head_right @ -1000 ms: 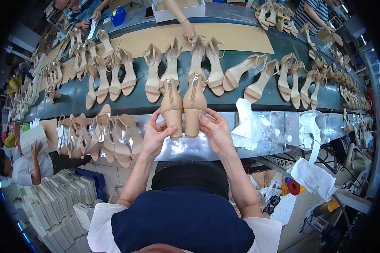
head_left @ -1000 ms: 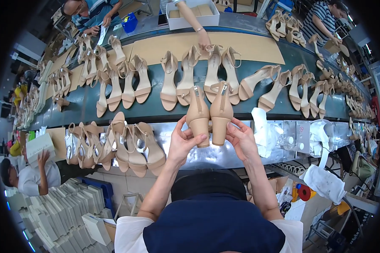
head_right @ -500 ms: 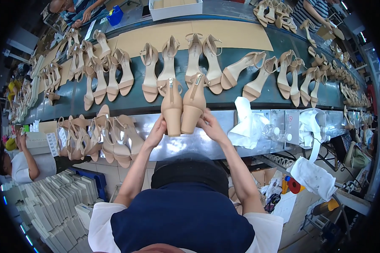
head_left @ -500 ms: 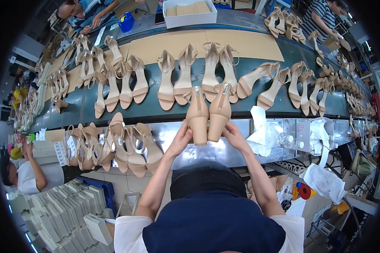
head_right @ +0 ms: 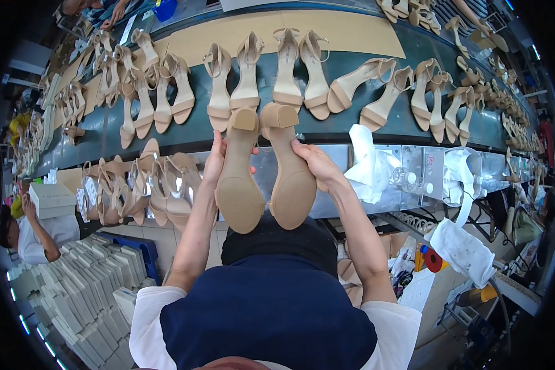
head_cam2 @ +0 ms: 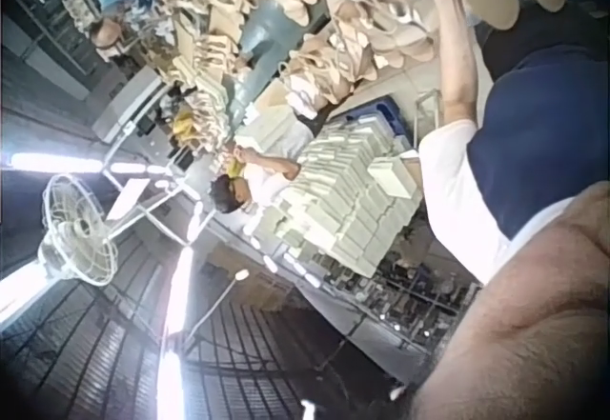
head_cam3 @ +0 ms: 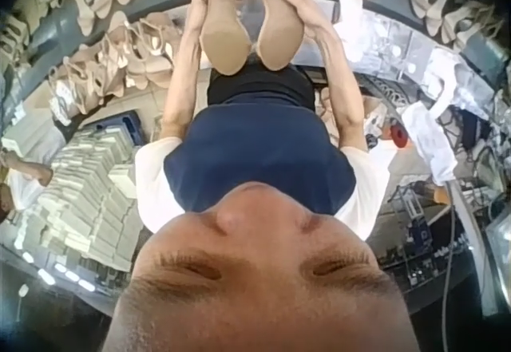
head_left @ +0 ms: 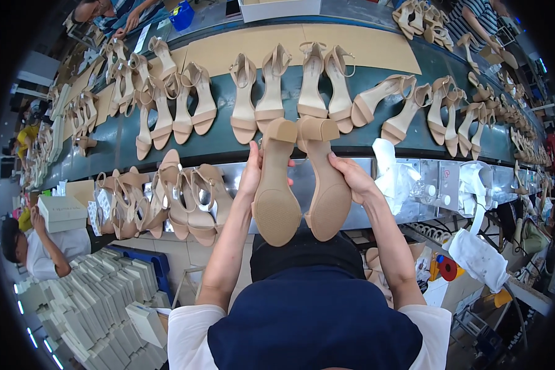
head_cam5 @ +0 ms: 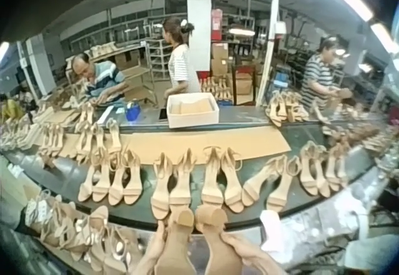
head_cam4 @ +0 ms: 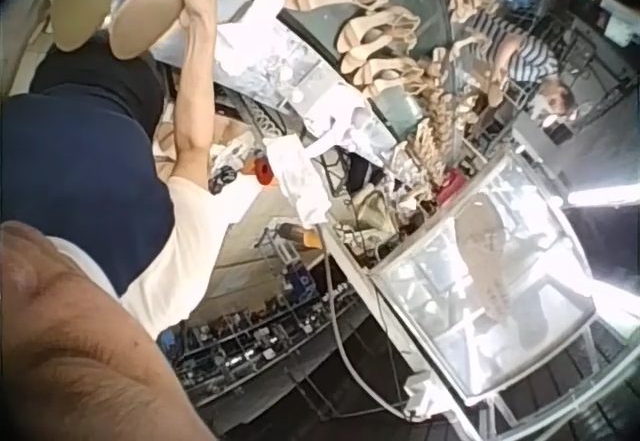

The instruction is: Inspecting and cleaning high-heeled sandals on an assembly line.

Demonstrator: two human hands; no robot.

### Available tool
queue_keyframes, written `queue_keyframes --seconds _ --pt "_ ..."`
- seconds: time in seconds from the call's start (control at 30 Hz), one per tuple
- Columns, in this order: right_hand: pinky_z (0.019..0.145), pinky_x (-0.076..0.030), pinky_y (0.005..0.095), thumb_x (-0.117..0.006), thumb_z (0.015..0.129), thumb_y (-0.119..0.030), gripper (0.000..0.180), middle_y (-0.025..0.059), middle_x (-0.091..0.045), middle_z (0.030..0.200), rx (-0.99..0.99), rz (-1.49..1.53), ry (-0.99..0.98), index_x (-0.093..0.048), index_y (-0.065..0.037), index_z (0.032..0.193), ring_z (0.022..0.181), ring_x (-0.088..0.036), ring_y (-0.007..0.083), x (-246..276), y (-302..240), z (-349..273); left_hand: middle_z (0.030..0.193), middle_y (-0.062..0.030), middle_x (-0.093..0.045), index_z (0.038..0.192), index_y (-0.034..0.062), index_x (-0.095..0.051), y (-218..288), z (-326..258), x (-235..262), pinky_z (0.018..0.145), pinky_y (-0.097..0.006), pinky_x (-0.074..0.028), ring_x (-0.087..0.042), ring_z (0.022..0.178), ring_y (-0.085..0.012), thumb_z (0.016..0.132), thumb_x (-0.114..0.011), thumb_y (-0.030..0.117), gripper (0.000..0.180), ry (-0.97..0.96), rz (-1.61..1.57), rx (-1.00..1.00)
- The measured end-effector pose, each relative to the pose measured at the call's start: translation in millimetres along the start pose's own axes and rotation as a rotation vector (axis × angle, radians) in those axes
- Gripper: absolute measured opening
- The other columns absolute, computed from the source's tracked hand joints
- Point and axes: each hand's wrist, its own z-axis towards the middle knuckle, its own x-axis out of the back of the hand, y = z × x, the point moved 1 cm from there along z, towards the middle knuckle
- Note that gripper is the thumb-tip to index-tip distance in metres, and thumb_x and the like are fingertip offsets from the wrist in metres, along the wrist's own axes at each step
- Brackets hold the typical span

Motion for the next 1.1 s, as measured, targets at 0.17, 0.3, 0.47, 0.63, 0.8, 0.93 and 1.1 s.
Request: queue_keyframes --seconds 0.17,0.3,0.47,0.63,0.8,0.93,1.1 --pt "0.071 -0.052 0.0272 -0.043 0.097 -0.035 0.043 0.0108 -0.061 0.095 -0.044 0.123 0.052 -0.053 0.006 0.109 0.081 -0.062 0.0139 -5 6 -3 0.088 -0.0160 -0.063 0.117 0.0032 -0.049 -12 0 6 0.049 -0.030 -0.054 -0.065 0.058 -0.0234 0.086 -0.008 0.069 0.084 -0.053 -0.077 -0.023" --pt "0.071 -0.052 0.0276 -0.043 0.097 -0.033 0.042 0.0118 -0.062 0.096 -0.046 0.155 0.055 -0.053 0.006 0.110 0.082 -0.062 0.0146 -5 10 -5 0.088 -0.0164 -0.063 0.118 0.0029 -0.049 -15 -2 7 0.049 -0.029 -0.054 -0.065 0.058 -0.0233 0.085 -0.006 0.070 0.086 -0.077 -0.119 -0.029" --pt "0.072 -0.053 0.0271 -0.043 0.097 -0.032 0.040 0.0125 -0.062 0.098 -0.061 0.195 0.069 -0.052 0.004 0.112 0.083 -0.062 0.0148 -2 13 -5 0.089 -0.0162 -0.062 0.120 0.0027 -0.048 -19 -1 5 0.050 -0.030 -0.055 -0.065 0.059 -0.0234 0.086 -0.005 0.069 0.086 -0.075 -0.132 -0.015" --pt "0.074 -0.052 0.0274 -0.043 0.097 -0.032 0.039 0.0116 -0.062 0.099 -0.075 0.170 0.065 -0.053 0.003 0.112 0.085 -0.062 0.0145 3 15 1 0.089 -0.0158 -0.062 0.122 0.0036 -0.047 -25 7 12 0.050 -0.030 -0.055 -0.065 0.060 -0.0234 0.088 -0.008 0.066 0.081 -0.082 -0.142 0.020" --pt "0.077 -0.051 0.0286 -0.043 0.097 -0.033 0.041 0.0105 -0.062 0.099 -0.072 0.103 0.095 -0.053 0.003 0.113 0.085 -0.062 0.0143 5 14 6 0.091 -0.0156 -0.062 0.122 0.0038 -0.047 -28 11 13 0.050 -0.030 -0.055 -0.065 0.060 -0.0234 0.090 -0.009 0.064 0.078 -0.153 -0.211 0.064" --pt "0.076 -0.051 0.0280 -0.043 0.097 -0.033 0.041 0.0105 -0.061 0.099 -0.086 0.107 0.123 -0.052 0.003 0.113 0.084 -0.061 0.0139 6 17 9 0.091 -0.0155 -0.062 0.122 0.0036 -0.046 -33 14 13 0.049 -0.030 -0.055 -0.065 0.061 -0.0233 0.090 -0.009 0.064 0.078 -0.133 -0.199 0.087" --pt "0.072 -0.052 0.0273 -0.043 0.096 -0.034 0.043 0.0107 -0.061 0.098 -0.091 0.131 0.109 -0.051 0.004 0.114 0.084 -0.061 0.0137 5 21 11 0.091 -0.0155 -0.062 0.123 0.0038 -0.046 -34 15 14 0.049 -0.030 -0.056 -0.065 0.061 -0.0233 0.091 -0.011 0.062 0.075 -0.124 -0.209 0.082"
